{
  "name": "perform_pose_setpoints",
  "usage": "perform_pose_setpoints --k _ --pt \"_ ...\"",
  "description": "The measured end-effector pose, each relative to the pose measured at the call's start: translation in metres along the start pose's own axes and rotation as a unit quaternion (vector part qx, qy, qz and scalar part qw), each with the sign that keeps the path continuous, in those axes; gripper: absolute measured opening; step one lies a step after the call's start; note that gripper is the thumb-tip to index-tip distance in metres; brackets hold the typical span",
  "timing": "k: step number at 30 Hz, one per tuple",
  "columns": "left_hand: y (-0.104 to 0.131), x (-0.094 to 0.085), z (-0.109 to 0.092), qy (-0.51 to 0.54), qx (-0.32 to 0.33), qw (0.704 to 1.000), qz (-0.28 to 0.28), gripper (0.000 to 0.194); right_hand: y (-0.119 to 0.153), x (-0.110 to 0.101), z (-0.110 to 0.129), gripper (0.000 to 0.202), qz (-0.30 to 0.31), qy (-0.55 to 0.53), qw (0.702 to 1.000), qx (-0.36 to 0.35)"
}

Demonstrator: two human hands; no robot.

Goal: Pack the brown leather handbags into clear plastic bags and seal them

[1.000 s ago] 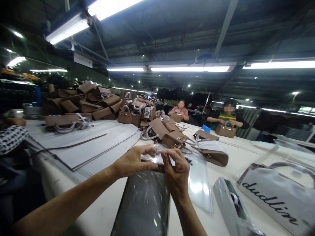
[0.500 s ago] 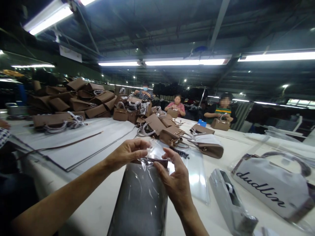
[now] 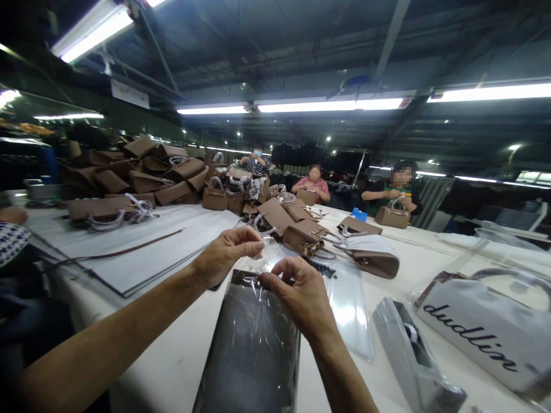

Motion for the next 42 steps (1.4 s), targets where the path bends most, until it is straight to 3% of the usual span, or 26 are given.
perform_pose_setpoints --k 5,9,10,13,17,22,25,30,39,42 --pt "0.019 0.005 -0.012 -0.084 0.056 0.995 -0.021 0.015 0.000 -0.002 0.002 0.030 -0.049 -0.015 0.998 -0.038" --pt "0.034 0.011 -0.017 -0.237 0.073 0.969 -0.008 0.045 0.003 -0.003 0.013 0.018 -0.097 -0.002 0.990 -0.106" --pt "0.036 0.014 -0.018 -0.270 0.090 0.959 0.004 0.043 0.005 -0.005 0.015 0.015 -0.111 0.005 0.987 -0.118" --pt "0.042 0.021 -0.024 -0.331 0.175 0.927 -0.008 0.016 0.018 -0.008 0.023 0.002 -0.134 0.037 0.976 -0.170" --pt "0.055 0.024 -0.030 -0.359 0.317 0.875 -0.077 0.014 0.046 -0.014 0.030 0.015 -0.160 0.088 0.946 -0.267" --pt "0.073 0.040 -0.028 -0.396 0.433 0.810 0.005 0.023 0.056 -0.014 0.022 0.013 -0.181 0.105 0.934 -0.289" --pt "0.083 0.042 -0.026 -0.424 0.440 0.791 0.025 0.025 0.054 -0.013 0.022 0.014 -0.191 0.099 0.930 -0.300" --pt "0.093 0.044 -0.018 -0.441 0.422 0.791 0.045 0.029 0.056 -0.012 0.020 0.023 -0.177 0.069 0.912 -0.363" --pt "0.095 0.057 -0.022 -0.478 0.378 0.792 0.025 0.027 0.062 -0.022 0.015 0.018 -0.210 0.083 0.906 -0.359" --pt "0.098 0.065 -0.024 -0.506 0.383 0.772 0.024 0.026 0.061 -0.025 0.013 0.018 -0.215 0.103 0.902 -0.359"
Point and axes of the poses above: each hand's wrist, its own y-axis away from the middle knuckle, its own x-axis out of the palm, z = x × y, the point moved 8 cm from there along -y, towards the middle knuckle, and after that the axes turned 1 degree about -y, right-handed, at the moved point
